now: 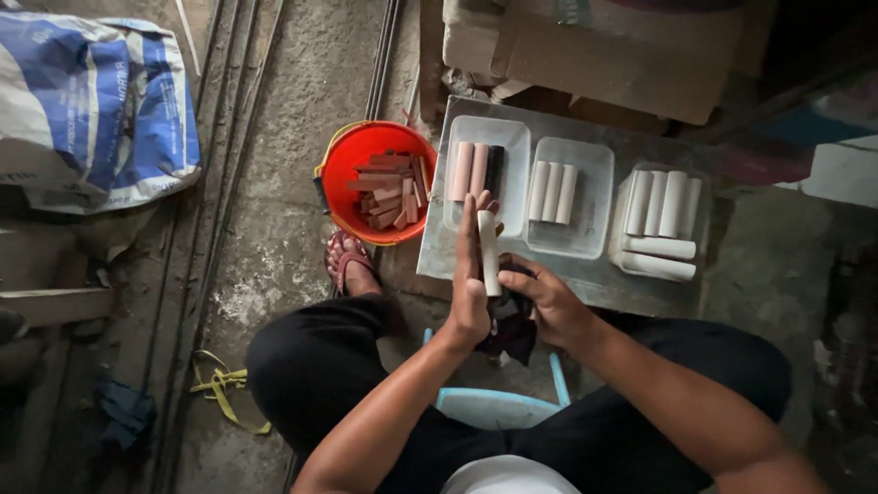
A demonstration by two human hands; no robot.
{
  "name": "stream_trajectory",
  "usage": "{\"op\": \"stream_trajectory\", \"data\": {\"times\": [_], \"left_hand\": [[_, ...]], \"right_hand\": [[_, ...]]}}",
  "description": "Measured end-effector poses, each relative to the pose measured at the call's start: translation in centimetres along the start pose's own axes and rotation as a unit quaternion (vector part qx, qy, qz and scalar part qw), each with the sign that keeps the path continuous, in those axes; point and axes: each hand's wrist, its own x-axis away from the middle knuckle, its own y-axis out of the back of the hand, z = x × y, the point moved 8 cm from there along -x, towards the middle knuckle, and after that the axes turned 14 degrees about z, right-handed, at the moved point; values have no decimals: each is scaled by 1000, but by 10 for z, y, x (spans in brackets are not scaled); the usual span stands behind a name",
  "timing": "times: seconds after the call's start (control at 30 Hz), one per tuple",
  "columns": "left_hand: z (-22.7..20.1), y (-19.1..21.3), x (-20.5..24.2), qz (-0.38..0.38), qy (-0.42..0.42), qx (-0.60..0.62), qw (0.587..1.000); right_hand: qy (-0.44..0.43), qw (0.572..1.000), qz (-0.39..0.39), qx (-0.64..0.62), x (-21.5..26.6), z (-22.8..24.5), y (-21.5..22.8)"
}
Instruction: The person is cleaning cylindrical rollers with a cloth and sorting them into different plastic bins based on their type or color.
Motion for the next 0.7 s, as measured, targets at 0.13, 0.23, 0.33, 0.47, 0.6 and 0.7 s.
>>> {"op": "stream_trajectory", "data": {"times": [0.13,0.23,0.33,0.47,0.6,0.7], "left_hand": [[0,0,4,34,-15,-29,999],[18,3,7,27,3,13,1000],[47,8,11,2,46,145,988],[53,3,11,10,63,166,984],[79,15,14,-54,101,301,947],[68,30,4,-105,104,345,927]], "right_hand": [[11,996,-2,91,5,30,-39],[14,990,-27,138,11,44,-49],[5,985,-37,170,15,62,-68],[-25,974,-72,212,28,65,-67],[-13,962,-23,272,15,47,-43],[-16,947,8,320,27,45,-42]]}}
